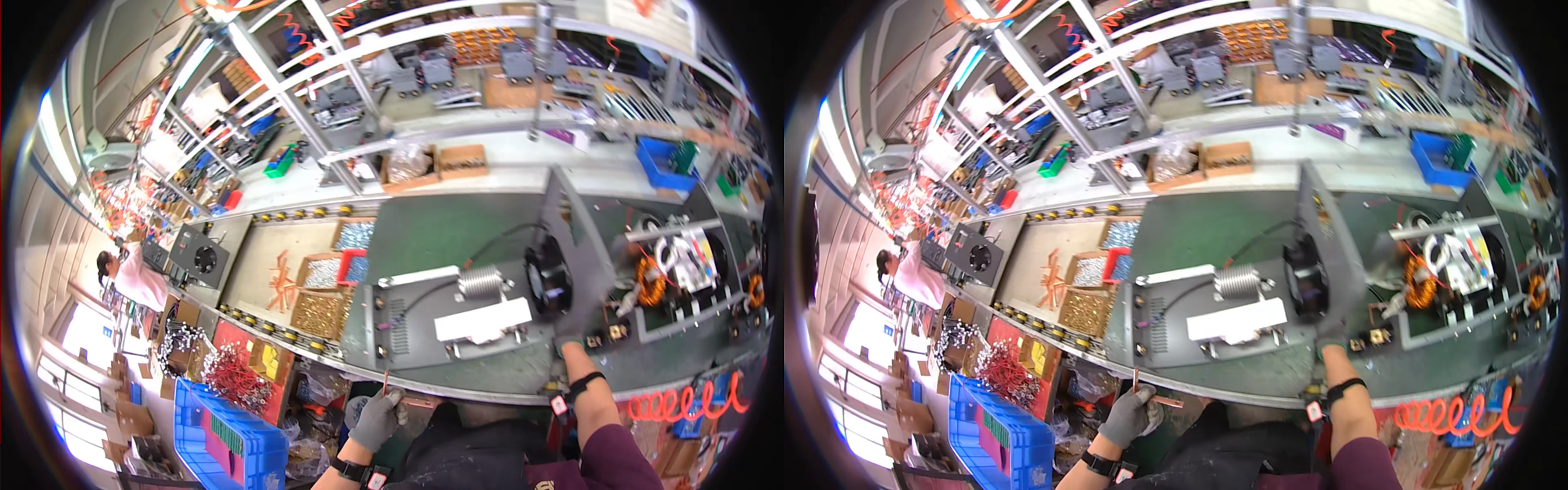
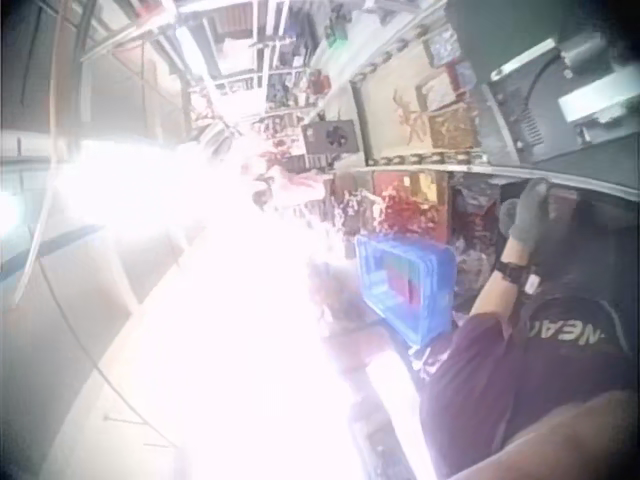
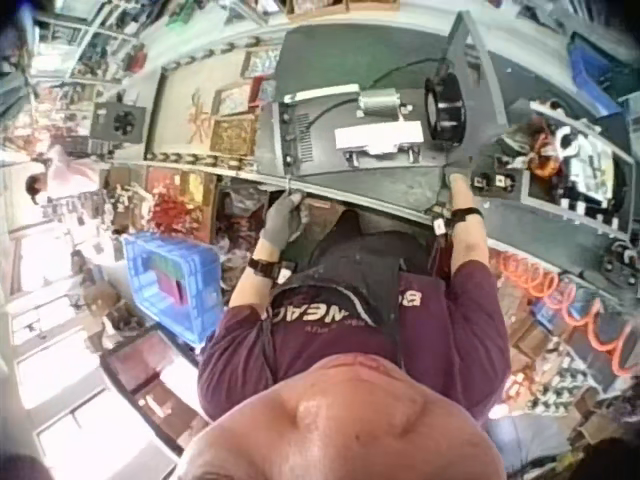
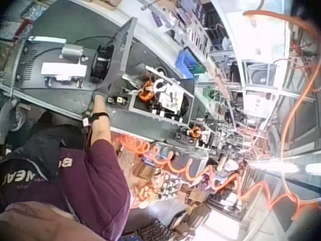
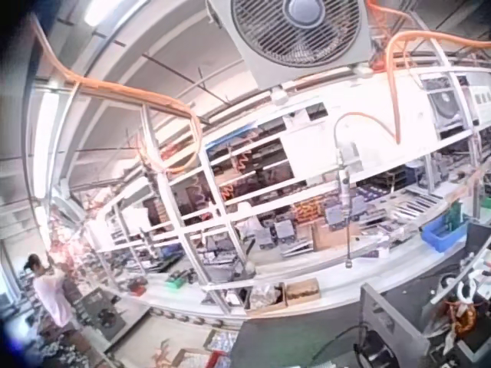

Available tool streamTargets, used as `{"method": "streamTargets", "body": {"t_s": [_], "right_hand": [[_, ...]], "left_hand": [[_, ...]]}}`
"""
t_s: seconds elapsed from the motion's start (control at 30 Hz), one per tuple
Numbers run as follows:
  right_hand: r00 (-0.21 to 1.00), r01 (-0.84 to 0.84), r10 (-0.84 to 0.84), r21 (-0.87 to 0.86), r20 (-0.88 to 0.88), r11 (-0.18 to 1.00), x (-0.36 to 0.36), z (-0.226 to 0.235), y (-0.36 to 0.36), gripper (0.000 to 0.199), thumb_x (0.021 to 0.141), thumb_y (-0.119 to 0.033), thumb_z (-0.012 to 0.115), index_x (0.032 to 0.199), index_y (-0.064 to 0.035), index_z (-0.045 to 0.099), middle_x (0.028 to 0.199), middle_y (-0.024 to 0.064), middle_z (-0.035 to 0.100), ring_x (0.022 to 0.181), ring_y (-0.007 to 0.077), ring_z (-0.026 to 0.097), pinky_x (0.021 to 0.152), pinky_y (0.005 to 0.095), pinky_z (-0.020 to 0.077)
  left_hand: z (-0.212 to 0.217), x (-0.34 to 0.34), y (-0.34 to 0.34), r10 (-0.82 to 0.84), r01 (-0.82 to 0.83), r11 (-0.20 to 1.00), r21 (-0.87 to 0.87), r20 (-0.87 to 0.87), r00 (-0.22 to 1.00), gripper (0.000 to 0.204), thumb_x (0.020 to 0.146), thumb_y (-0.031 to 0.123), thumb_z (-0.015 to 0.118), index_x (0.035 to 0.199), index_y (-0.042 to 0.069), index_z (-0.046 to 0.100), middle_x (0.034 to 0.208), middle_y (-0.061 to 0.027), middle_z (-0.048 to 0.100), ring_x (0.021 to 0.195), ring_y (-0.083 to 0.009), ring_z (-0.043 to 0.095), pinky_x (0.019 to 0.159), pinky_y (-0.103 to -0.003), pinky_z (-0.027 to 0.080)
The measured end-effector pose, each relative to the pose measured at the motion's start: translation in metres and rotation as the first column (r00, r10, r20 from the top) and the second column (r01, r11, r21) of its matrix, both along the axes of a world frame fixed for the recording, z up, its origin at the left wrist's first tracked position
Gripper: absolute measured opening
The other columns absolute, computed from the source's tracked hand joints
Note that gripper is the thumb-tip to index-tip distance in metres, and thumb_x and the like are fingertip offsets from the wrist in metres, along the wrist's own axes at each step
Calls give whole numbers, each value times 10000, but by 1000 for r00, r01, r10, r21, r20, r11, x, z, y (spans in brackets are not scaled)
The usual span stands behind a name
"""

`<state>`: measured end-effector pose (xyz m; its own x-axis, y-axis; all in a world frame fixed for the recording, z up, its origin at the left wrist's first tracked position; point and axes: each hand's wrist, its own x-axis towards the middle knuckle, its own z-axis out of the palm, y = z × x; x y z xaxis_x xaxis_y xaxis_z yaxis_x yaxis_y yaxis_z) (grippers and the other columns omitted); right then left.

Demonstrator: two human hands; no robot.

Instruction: Assembling the internal components of an industrial power electronics chassis, including installing a fan and wiring internal boards.

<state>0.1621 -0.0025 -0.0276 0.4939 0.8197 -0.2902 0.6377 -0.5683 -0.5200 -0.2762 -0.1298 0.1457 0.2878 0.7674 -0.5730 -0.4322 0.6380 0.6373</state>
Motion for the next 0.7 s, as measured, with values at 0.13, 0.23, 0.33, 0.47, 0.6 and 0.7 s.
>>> {"method": "streamTargets", "body": {"t_s": [0.13, 0.23, 0.33, 0.47, 0.6, 0.7], "right_hand": [[916, 77, -158, 226, 369, 971, 76, -167, -41, 525, 848, -239, 556, 1294, -2, 411, 1268, 238, 484, 1162, 390, 464, 984, 400, 367], [881, 88, -206, 280, 426, 956, 51, -174, -3, 526, 836, -224, 574, 1285, 1, 417, 1253, 230, 502, 1142, 386, 487, 969, 395, 384], [892, 97, -200, 261, 404, 960, 52, -165, -13, 527, 825, -223, 588, 1277, -2, 431, 1250, 222, 509, 1142, 371, 490, 968, 392, 384], [908, 151, -220, 213, 357, 965, 39, -140, -43, 528, 811, -222, 608, 1266, -6, 450, 1246, 211, 518, 1141, 350, 493, 967, 388, 385], [922, 197, -237, 155, 306, 968, 17, -74, -60, 530, 796, -221, 627, 1255, -10, 468, 1241, 200, 527, 1140, 330, 497, 966, 384, 386], [962, 223, -266, 387, 61, 895, 2, -39, -80, 469, 787, -206, 628, 1196, -14, 503, 1134, 171, 566, 1024, 298, 543, 887, 381, 435]], "left_hand": [[33, -38, 57, 54, -45, 998, 48, -213, 976, 153, 923, 157, 503, 1011, 32, 498, 676, -54, 516, 583, -156, 500, 560, -272, 425], [18, -75, 112, 53, 9, 990, 138, -440, 897, 201, 941, 165, 475, 1042, -4, 511, 737, -51, 556, 656, -121, 534, 596, -229, 429], [-4, -109, 162, 45, 9, 993, 121, -434, 900, 266, 948, 164, 471, 1160, 4, 488, 799, -57, 584, 698, -127, 564, 628, -249, 468], [-46, -145, 203, 21, -10, 998, 59, -190, 982, 303, 973, 211, 418, 1204, 24, 477, 858, -64, 587, 768, -148, 578, 688, -311, 495], [-87, -163, 216, -2, 1, 999, -47, -11, 1000, 310, 957, 277, 440, 1190, 78, 491, 889, -44, 572, 841, -174, 552, 794, -408, 463], [-88, -169, 210, 14, -6, 998, -55, 142, 990, 297, 937, 272, 475, 1168, 87, 500, 884, -31, 566, 822, -174, 534, 805, -394, 453]]}}
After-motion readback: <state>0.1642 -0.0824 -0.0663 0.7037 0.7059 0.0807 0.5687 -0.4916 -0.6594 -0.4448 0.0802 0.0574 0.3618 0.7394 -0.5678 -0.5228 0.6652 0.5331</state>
